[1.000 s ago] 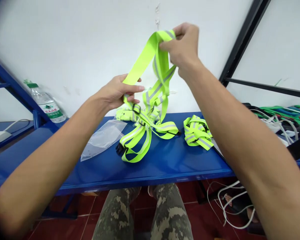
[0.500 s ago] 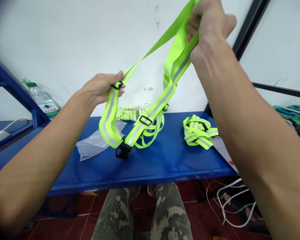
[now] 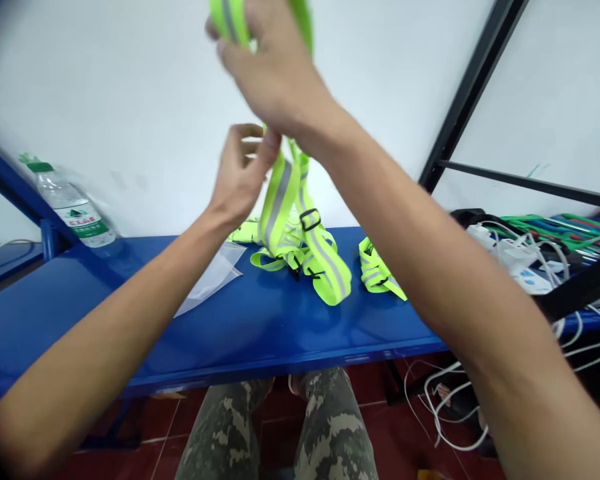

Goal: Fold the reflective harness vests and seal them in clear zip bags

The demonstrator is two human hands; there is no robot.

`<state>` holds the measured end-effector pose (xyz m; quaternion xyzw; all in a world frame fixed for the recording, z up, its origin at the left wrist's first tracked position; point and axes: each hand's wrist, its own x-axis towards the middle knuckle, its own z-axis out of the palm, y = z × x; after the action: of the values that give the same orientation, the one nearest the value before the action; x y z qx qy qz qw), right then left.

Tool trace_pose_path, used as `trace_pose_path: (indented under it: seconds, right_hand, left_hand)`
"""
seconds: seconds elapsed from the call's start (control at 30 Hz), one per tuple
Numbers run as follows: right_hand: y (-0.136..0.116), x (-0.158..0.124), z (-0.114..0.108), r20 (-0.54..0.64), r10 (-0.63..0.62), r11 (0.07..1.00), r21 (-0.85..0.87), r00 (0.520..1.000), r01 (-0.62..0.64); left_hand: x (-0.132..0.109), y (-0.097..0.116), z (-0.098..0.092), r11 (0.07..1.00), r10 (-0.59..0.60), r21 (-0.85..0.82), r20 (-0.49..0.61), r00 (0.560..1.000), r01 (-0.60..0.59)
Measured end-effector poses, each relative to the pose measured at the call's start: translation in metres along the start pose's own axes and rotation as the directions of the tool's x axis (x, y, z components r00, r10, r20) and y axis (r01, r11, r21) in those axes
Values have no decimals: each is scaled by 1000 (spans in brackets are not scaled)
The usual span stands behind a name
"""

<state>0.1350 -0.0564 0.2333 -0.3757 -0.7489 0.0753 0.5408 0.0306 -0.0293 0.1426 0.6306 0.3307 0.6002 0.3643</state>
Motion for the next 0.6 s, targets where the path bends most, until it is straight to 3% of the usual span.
trace_pose_path:
  seconds: [0.07, 0.13, 0.17, 0.23, 0.3, 0.33, 0.43, 0.53, 0.6]
  right_hand:
    - [7, -9, 5, 192, -130, 991, 6, 973, 131]
    - [17, -18, 2, 326, -138, 990, 58, 935, 126]
    - [22, -24, 0, 298, -131, 990, 90, 946, 109]
    - [32, -39, -4, 117, -74, 991, 119, 990, 60]
    - [41, -60, -2, -64, 30, 997, 69, 997, -25]
    - [47, -72, 2, -90, 96, 995, -2, 991, -96]
    - [68, -107, 18, 60, 315, 929, -224, 947, -294]
    - [89, -123, 24, 321, 445, 890, -265, 836, -372]
    - [97, -120, 13, 369, 475, 879, -245, 799, -410]
  left_hand:
    - [-3, -5, 9, 998, -9, -55, 134, 991, 16]
    - [3, -11, 10, 995, -33, -87, 211, 977, 52]
    - [9, -13, 8, 994, -38, -91, 221, 975, 59]
    - [21, -15, 3, 995, -55, -73, 193, 980, 70]
    - [32, -12, -3, 995, -68, -56, 128, 989, 76]
    - [37, -9, -5, 996, -60, -57, 91, 994, 66]
    - [48, 2, -8, 998, 3, -58, -5, 1000, -3]
    - [55, 14, -13, 998, 67, -7, -75, 995, -68]
    - [58, 25, -19, 995, 100, 30, -113, 989, -97]
